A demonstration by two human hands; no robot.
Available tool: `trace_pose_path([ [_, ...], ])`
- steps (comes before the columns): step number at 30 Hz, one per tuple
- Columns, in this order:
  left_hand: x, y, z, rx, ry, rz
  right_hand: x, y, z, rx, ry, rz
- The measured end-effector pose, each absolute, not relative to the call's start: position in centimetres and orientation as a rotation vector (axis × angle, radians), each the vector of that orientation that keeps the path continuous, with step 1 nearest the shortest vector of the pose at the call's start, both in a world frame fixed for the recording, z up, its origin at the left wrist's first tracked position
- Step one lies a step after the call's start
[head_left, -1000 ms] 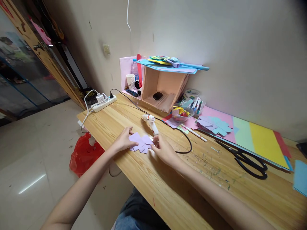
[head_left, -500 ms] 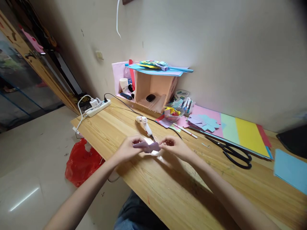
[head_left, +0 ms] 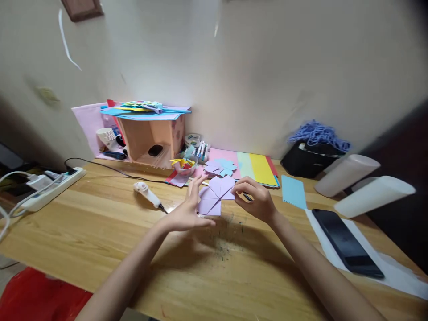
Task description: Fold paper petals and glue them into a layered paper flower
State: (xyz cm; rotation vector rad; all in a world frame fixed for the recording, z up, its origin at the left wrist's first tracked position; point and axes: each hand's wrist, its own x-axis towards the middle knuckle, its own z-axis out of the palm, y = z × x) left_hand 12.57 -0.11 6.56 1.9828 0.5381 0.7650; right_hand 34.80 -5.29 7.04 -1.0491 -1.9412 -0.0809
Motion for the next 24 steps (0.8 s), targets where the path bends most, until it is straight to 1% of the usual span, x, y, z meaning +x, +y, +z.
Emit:
trace_pose_path([
  [1,12.7,0.5,6.2,1.890,0.490,0.629,35.2,-5.2,7.0,-1.047,-1.928,-0.058],
  [3,12.9,1.6,5.4,1.676,0.475,0.527,35.7,-5.0,7.0,-1.030,-1.912,0.013],
  [9,13.8,1.8,3.3,1.208,0.655,0.523,35.1,-3.7,6.2,-0.953,-1.888,0.206],
  [15,13.8,1.1,2.7,1.101,0.761,0.499,34.2,-3.5,4.5,-0.961,-1.972,0.292],
  [19,13.5,1.5,2.4,1.094,0.856,0.573,34.6,-2.0,4.0,-1.212,-1.761,0.250],
  [21,13.3,1.7,2.4,1.097,0.895,0.622,35.1,0.2,4.1,-1.440,-1.647,0.219],
  [23,13.1,1.9,2.3,1.103,0.922,0.657,35.5,3.1,4.2,-1.722,-1.575,0.256],
  [24,13.1,2.0,2.3,1.107,0.929,0.668,35.7,4.7,4.1,-1.782,-1.565,0.259],
])
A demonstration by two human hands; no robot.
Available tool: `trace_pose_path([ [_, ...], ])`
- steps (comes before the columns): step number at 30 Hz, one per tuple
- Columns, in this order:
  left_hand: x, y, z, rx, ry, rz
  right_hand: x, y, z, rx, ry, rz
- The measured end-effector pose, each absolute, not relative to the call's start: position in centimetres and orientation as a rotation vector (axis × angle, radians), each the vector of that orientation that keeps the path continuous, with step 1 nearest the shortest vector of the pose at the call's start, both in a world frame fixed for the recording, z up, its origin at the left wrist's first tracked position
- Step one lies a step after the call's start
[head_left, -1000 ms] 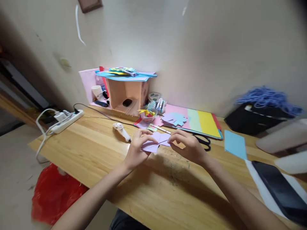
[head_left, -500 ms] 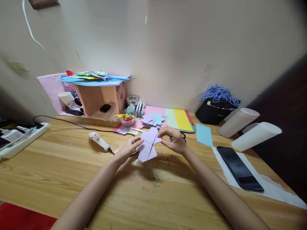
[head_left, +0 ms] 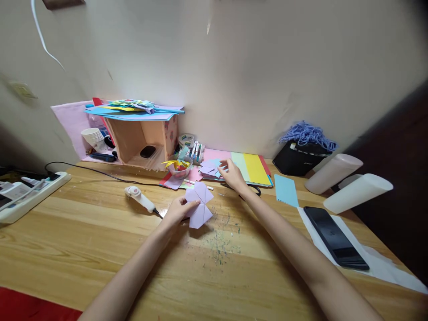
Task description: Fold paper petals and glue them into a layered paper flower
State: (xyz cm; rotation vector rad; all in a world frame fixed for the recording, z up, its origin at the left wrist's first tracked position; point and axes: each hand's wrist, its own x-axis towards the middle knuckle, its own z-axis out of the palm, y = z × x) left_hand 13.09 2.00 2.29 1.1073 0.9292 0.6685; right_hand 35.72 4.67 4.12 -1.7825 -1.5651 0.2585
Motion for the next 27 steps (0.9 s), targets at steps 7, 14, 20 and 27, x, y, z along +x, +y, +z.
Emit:
trace_pose_path([
  [7,12.8,2.5,1.6,1.129,1.011,0.772,36.2,12.3,3.0,-1.893,-1.704,0.385],
  [14,12.7,2.4,1.7,1.103,1.013,0.843,36.5,12.4,3.2,-1.881,-1.711,0.363],
  [20,12.8,2.3,1.5,1.116,0.987,0.818,38.9,10.1,4.5,-1.922,-1.636,0.352],
  [27,13.0,2.0,1.2,1.011,0.976,0.757,41.7,5.6,4.5,-1.977,-1.586,0.412],
])
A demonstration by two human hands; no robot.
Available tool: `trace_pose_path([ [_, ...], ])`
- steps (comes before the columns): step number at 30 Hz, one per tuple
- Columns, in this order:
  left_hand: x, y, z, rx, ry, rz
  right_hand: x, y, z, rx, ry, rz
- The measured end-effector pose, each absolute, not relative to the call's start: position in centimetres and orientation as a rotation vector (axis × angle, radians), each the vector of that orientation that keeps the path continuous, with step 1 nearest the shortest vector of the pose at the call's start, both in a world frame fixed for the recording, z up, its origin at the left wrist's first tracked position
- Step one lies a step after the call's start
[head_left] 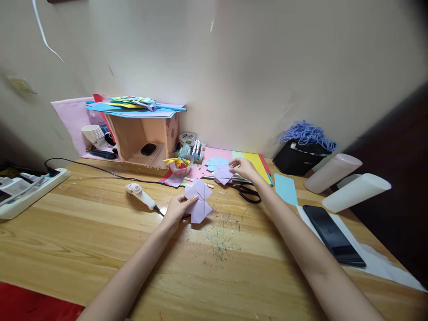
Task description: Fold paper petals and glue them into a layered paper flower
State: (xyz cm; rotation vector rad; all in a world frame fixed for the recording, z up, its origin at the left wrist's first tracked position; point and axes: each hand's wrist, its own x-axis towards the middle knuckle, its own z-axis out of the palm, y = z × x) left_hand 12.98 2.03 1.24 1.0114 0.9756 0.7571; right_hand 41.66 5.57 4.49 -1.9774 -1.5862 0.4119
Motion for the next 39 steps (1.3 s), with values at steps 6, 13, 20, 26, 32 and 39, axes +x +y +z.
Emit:
trace_pose_path([
  [6,13.1,2.1,1.1,1.037,1.004,0.752,41.5,2.9,3.4,-1.996,-1.639,0.543],
  [13,13.1,2.0,1.2,1.006,0.979,0.749,42.6,0.3,4.6,-2.129,-1.655,0.508],
  [20,13.3,1.7,1.3,0.987,0.983,0.770,42.1,-2.1,9.3,-1.748,-1.455,0.780],
  [26,13.5,1.4,2.0,0.811,0.943,0.851,36.7,-1.7,9.7,-1.356,-1.137,1.120],
  [32,13.5,1.8,2.5,0.711,0.874,1.006,33.0,-1.1,7.7,-1.449,-1.096,1.129],
  [39,13.5,1.7,2.2,0.790,0.836,1.061,31.6,-1.2,6.9,-1.455,-1.191,1.053],
])
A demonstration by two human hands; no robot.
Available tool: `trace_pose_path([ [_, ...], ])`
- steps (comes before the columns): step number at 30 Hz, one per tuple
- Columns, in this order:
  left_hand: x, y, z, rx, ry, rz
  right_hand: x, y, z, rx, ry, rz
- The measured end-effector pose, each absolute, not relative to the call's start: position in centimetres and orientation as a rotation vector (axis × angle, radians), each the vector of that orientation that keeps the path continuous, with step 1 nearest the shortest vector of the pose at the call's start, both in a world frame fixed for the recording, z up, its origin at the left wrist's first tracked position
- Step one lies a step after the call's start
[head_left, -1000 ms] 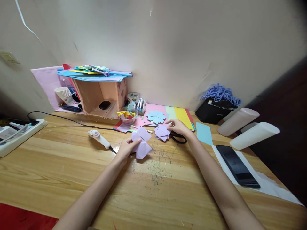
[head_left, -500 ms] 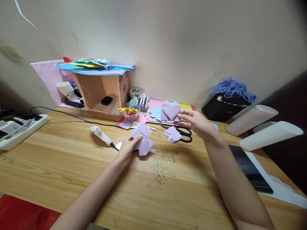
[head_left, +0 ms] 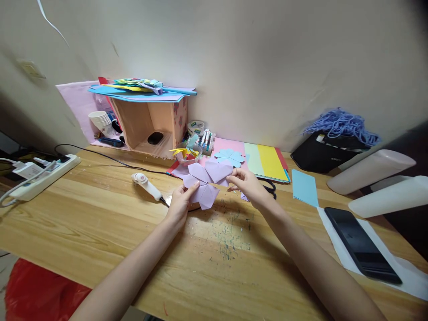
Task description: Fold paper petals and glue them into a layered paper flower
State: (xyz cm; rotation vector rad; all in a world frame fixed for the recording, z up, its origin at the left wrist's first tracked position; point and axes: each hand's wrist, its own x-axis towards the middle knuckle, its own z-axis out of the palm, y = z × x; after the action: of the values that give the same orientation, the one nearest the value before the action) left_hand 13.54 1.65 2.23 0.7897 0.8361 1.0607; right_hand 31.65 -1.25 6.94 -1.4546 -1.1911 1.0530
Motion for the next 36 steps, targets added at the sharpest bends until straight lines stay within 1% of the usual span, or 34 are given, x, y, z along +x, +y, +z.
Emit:
trace_pose_path([
  [8,13.5,1.7,2.0,0.813,0.812,1.093,31.3,-1.6,7.4,-1.456,-1.369,1.034],
  [13,13.4,1.7,2.0,0.871,0.849,1.060,32.2,-1.8,7.8,-1.413,-1.497,1.083],
  [18,13.2,1.5,2.7,1.053,0.900,1.012,32.0,-2.3,8.4,-1.537,-1.468,0.921],
  [23,13.1,1.5,2.8,1.102,0.922,0.989,31.7,-2.2,8.2,-1.513,-1.408,0.859],
  [26,13.1,1.7,2.3,1.017,0.892,0.926,31.4,-1.9,7.2,-1.484,-1.338,0.842],
  [31,13.0,1.8,1.8,1.006,0.904,0.925,30.9,-1.4,5.6,-1.411,-1.251,0.873],
  [36,13.0,1.7,2.2,1.011,0.917,0.910,31.0,-1.2,5.2,-1.359,-1.252,0.857],
])
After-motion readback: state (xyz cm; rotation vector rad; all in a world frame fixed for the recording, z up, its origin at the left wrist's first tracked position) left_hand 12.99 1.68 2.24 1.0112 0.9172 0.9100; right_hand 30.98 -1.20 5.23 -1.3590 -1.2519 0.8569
